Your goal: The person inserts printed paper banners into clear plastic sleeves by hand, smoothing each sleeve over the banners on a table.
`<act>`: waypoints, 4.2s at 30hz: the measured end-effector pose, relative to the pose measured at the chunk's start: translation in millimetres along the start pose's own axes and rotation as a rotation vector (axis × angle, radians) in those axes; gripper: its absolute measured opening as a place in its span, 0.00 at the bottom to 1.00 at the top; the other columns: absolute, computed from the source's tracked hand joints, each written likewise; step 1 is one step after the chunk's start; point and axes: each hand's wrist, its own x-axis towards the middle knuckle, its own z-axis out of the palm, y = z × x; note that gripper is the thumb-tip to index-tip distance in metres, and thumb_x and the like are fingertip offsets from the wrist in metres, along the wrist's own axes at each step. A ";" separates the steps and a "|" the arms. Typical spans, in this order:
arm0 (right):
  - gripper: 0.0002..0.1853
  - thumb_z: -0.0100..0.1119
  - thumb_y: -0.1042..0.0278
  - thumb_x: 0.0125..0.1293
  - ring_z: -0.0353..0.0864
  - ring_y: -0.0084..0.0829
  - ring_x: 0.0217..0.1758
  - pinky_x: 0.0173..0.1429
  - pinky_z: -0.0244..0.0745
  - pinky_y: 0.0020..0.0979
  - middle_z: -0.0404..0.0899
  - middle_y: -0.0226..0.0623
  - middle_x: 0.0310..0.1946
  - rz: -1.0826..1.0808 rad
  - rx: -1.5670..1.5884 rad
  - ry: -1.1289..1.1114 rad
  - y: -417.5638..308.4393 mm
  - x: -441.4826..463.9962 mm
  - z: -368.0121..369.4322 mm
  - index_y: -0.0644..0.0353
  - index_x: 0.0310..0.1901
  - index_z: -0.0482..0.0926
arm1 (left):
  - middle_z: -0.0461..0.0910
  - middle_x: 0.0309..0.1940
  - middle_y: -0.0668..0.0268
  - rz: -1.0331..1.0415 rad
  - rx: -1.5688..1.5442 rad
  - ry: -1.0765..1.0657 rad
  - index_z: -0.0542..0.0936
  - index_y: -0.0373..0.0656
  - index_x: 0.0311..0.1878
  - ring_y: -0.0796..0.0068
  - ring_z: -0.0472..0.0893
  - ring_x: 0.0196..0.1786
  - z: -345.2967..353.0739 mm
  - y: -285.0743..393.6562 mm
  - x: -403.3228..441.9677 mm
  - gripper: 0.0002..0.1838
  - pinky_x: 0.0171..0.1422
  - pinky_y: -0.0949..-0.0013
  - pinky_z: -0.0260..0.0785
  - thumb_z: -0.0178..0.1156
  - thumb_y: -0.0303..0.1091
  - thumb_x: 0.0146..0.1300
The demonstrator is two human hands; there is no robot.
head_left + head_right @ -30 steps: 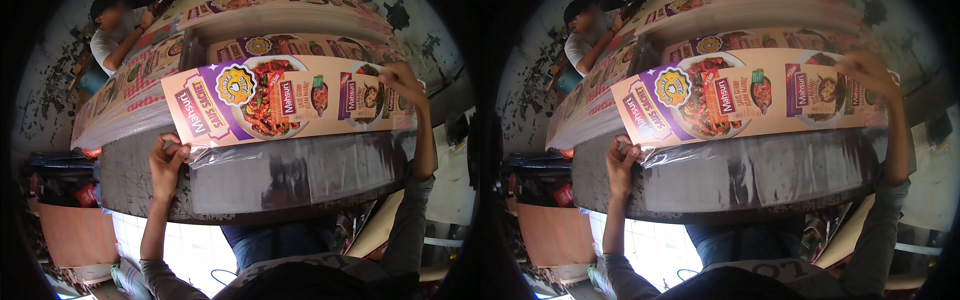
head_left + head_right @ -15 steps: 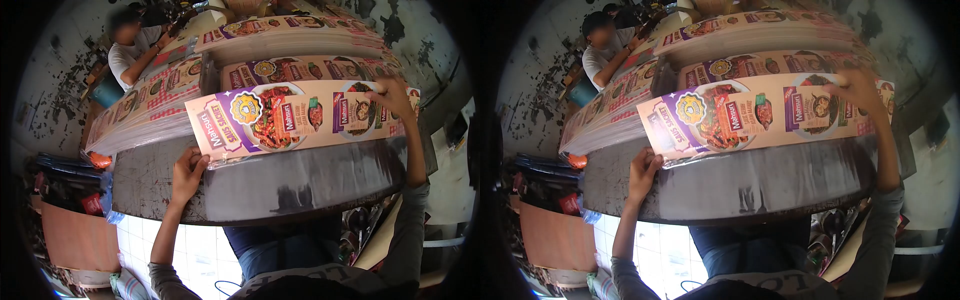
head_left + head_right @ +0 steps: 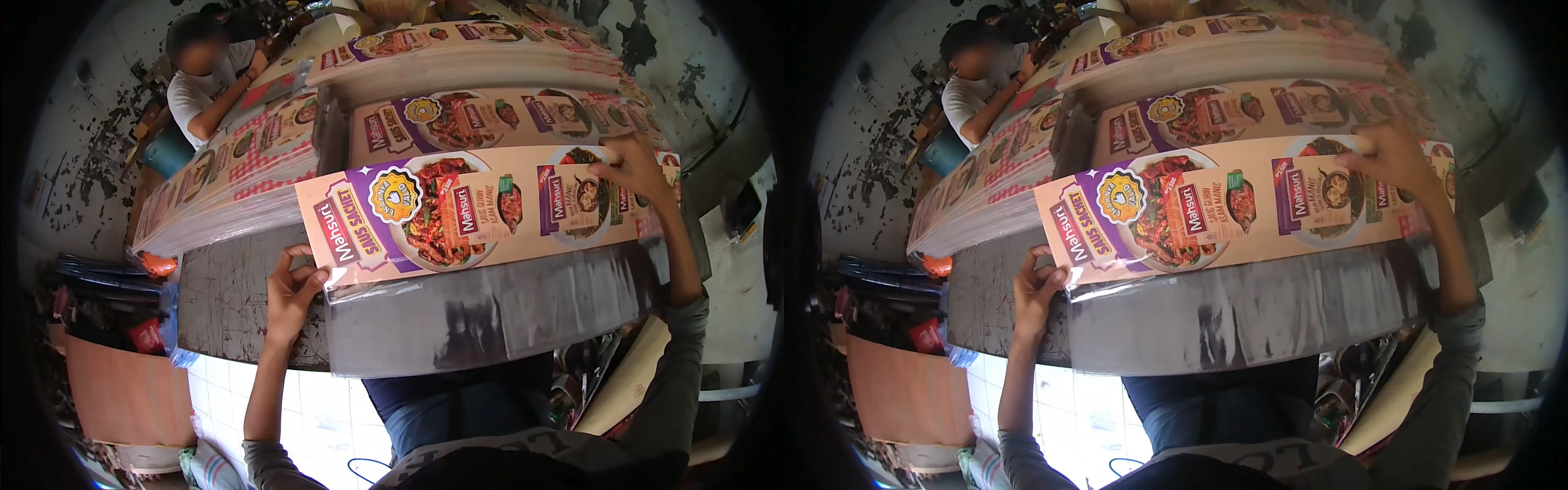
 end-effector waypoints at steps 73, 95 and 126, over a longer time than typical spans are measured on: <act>0.40 0.53 0.32 0.51 0.57 0.47 0.64 0.64 0.55 0.43 0.56 0.48 0.61 0.131 -0.019 -0.156 -11.1 -108.1 -8.9 0.53 0.60 0.68 | 0.51 0.67 0.50 0.417 1.138 -0.311 0.59 0.46 0.66 0.48 0.51 0.70 35.4 23.9 3.5 0.44 0.69 0.40 0.43 0.54 0.65 0.52; 0.34 0.58 0.51 0.50 0.61 0.50 0.59 0.63 0.55 0.40 0.62 0.51 0.54 0.269 -0.020 -0.002 14.8 -122.3 -2.3 0.67 0.54 0.65 | 0.66 0.46 0.56 0.434 0.909 -0.235 0.69 0.46 0.59 0.58 0.65 0.52 32.8 13.7 19.2 0.54 0.55 0.56 0.55 0.75 0.58 0.22; 0.33 0.56 0.57 0.52 0.61 0.47 0.63 0.66 0.53 0.39 0.63 0.47 0.58 0.224 -0.072 -0.024 13.8 -95.8 3.6 0.61 0.60 0.65 | 0.63 0.55 0.52 0.401 0.956 -0.113 0.68 0.38 0.58 0.51 0.62 0.56 36.4 12.1 10.9 0.42 0.60 0.50 0.58 0.71 0.47 0.39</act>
